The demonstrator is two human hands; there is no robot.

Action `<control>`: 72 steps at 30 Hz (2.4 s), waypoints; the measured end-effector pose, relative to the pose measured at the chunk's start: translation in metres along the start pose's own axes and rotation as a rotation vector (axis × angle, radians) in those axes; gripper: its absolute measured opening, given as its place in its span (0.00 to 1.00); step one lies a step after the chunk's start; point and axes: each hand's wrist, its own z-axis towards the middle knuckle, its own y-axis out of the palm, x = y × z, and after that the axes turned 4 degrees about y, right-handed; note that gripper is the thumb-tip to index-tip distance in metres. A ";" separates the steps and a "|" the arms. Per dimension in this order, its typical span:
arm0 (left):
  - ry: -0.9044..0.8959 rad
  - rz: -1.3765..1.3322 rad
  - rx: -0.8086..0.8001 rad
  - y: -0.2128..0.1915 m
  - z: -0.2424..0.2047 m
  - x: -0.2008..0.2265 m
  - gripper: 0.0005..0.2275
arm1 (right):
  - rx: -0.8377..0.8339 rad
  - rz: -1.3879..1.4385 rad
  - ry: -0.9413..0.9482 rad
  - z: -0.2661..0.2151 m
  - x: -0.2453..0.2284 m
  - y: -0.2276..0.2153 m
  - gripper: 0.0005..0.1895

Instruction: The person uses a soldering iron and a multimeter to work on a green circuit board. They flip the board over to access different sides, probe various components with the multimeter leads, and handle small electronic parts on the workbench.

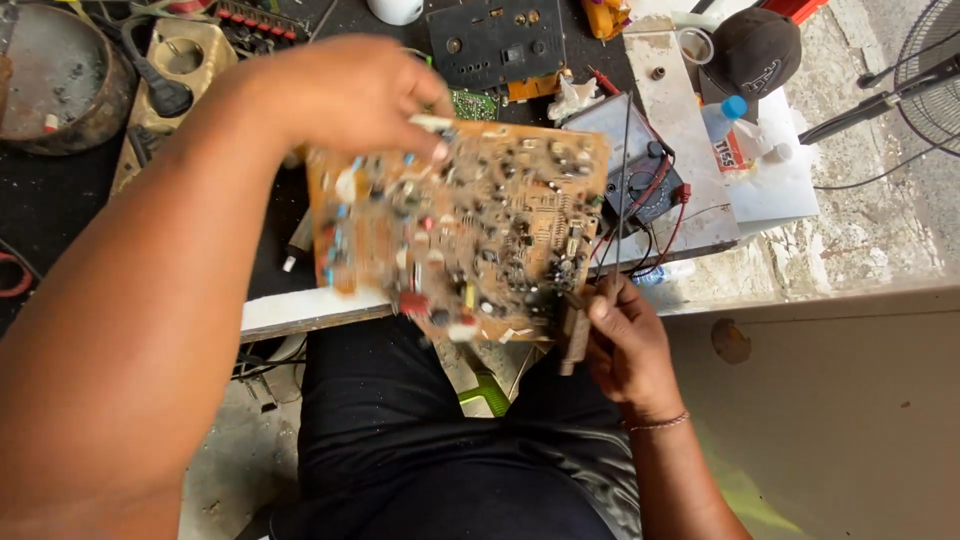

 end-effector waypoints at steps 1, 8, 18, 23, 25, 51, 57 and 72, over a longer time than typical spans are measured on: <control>0.002 -0.004 -0.004 0.002 0.011 0.002 0.22 | 0.005 -0.001 0.003 -0.002 0.009 -0.001 0.14; 0.093 0.272 0.151 0.022 0.068 0.014 0.23 | 0.158 0.019 -0.040 -0.006 0.037 0.007 0.13; 0.615 0.205 0.962 0.113 0.038 0.017 0.13 | 0.337 0.019 0.008 -0.008 0.048 0.009 0.16; 0.483 0.239 0.639 0.176 0.000 0.005 0.23 | 0.358 -0.024 0.004 -0.007 0.046 0.012 0.17; 0.426 0.285 0.565 0.188 -0.001 -0.001 0.30 | 0.342 -0.050 -0.001 -0.009 0.044 0.012 0.17; 0.470 0.190 0.628 0.188 -0.001 -0.004 0.28 | 0.510 -1.479 -0.097 -0.135 -0.089 0.017 0.14; 0.469 0.185 0.615 0.187 -0.001 -0.005 0.29 | 0.353 -1.848 -0.179 -0.122 -0.122 0.057 0.14; 0.430 0.232 0.593 0.193 0.002 -0.007 0.29 | 0.119 -2.530 -0.188 -0.094 -0.140 0.084 0.19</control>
